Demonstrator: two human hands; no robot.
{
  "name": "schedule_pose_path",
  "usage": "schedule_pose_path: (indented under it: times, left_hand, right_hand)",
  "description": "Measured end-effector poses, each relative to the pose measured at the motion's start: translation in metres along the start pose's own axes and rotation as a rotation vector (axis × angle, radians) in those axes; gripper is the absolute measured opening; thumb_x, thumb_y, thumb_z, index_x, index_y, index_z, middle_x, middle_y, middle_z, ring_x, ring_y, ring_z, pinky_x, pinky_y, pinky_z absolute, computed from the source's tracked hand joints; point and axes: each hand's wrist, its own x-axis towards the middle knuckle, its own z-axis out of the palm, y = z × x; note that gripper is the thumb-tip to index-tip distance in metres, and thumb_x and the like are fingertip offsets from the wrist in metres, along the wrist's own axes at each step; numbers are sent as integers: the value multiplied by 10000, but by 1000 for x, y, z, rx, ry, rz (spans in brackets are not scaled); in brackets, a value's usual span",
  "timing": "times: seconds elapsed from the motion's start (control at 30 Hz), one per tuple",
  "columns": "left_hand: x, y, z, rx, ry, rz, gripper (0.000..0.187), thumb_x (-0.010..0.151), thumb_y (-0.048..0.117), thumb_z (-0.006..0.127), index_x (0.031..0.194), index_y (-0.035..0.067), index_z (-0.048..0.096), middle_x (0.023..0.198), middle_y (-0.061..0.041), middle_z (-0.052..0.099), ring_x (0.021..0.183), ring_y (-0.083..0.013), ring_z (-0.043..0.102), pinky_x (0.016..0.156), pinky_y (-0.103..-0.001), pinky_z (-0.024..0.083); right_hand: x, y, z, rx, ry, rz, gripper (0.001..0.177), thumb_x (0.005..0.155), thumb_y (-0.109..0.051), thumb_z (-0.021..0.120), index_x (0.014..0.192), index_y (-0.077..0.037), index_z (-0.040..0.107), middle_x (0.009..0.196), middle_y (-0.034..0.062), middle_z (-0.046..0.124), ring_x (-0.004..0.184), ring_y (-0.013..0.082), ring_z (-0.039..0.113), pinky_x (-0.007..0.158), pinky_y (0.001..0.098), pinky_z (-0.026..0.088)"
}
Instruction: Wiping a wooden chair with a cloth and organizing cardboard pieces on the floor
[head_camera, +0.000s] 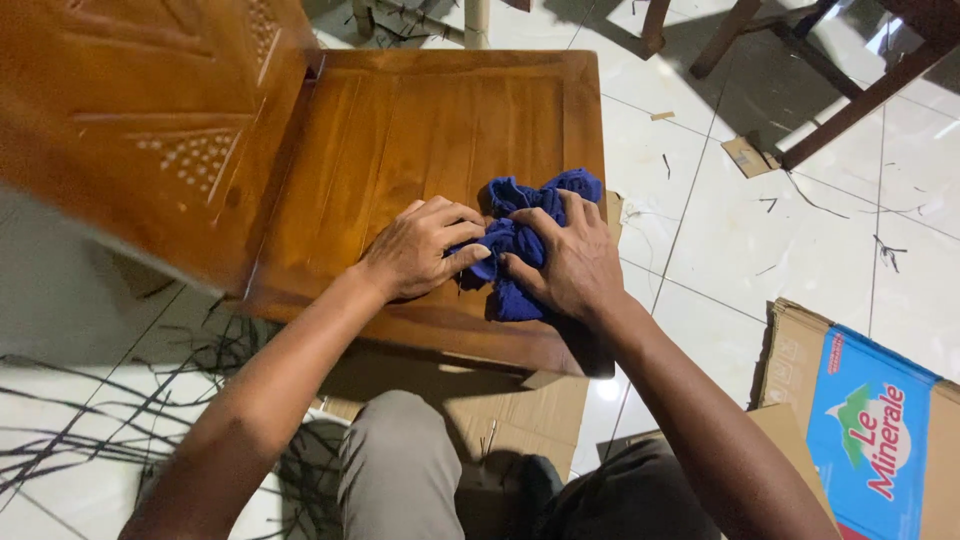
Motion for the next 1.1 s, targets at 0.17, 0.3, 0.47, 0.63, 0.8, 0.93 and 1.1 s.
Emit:
schedule_pose_path:
  times: [0.17, 0.3, 0.47, 0.63, 0.8, 0.93, 1.1]
  left_hand:
    - [41, -28, 12, -3, 82, 36, 445, 1081, 541, 430, 1074, 170, 676, 1183, -10, 662, 1187, -215, 621, 1001, -395, 478]
    - [68, -40, 18, -32, 107, 28, 463, 1069, 530, 474, 1025, 112, 668, 1181, -70, 689, 1229, -251, 622, 1063, -435, 457]
    - [89, -58, 26, -18, 102, 33, 514, 1076, 557, 436, 1039, 99, 665, 1171, -93, 698, 1195, -259, 650, 1083, -453, 445]
    - [100, -68, 33, 4, 120, 29, 515, 1079, 559, 420, 1057, 104, 660, 1165, -94, 708, 1180, -253, 665, 1089, -463, 441]
    - [96, -68, 41, 80, 153, -106, 506, 1055, 546, 480, 1260, 112, 641, 1315, -97, 662, 1282, -263, 607, 1130, -487, 403]
    - [94, -71, 46, 79, 165, -179, 597, 1056, 582, 442, 1360, 98, 613, 1390, -113, 634, 1348, -288, 561, 1167, -525, 352]
    - [89, -71, 53, 38, 146, -232, 662, 1046, 606, 420, 1445, 94, 551, 1438, -152, 595, 1391, -327, 516, 1187, -564, 304]
  right_hand:
    - [33, 17, 5, 7, 4, 11, 514, 845, -553, 698, 1282, -295, 615, 1301, 189, 513, 1223, 481, 556, 968, 563, 485]
    - [59, 30, 8, -9, 10, 27, 516, 855, -578, 677, 1281, -295, 611, 1300, 181, 516, 1215, 472, 562, 972, 569, 474]
    - [83, 49, 17, -23, 20, 23, 506, 863, -583, 673, 1277, -297, 615, 1292, 192, 521, 1212, 477, 566, 973, 561, 471]
    - [102, 54, 13, -19, 11, 17, 503, 868, -557, 677, 1284, -284, 609, 1298, 212, 516, 1211, 495, 563, 980, 572, 472]
    - [120, 65, 16, -38, 10, 31, 521, 885, -590, 674, 1287, -263, 622, 1282, 225, 527, 1207, 506, 567, 985, 594, 482]
    - [136, 62, 12, -27, -7, 100, 537, 878, -595, 672, 1302, -271, 608, 1310, 215, 512, 1251, 502, 542, 995, 598, 481]
    - [150, 72, 22, -70, 21, 123, 551, 887, -594, 669, 1322, -263, 602, 1298, 216, 509, 1245, 497, 538, 997, 597, 482]
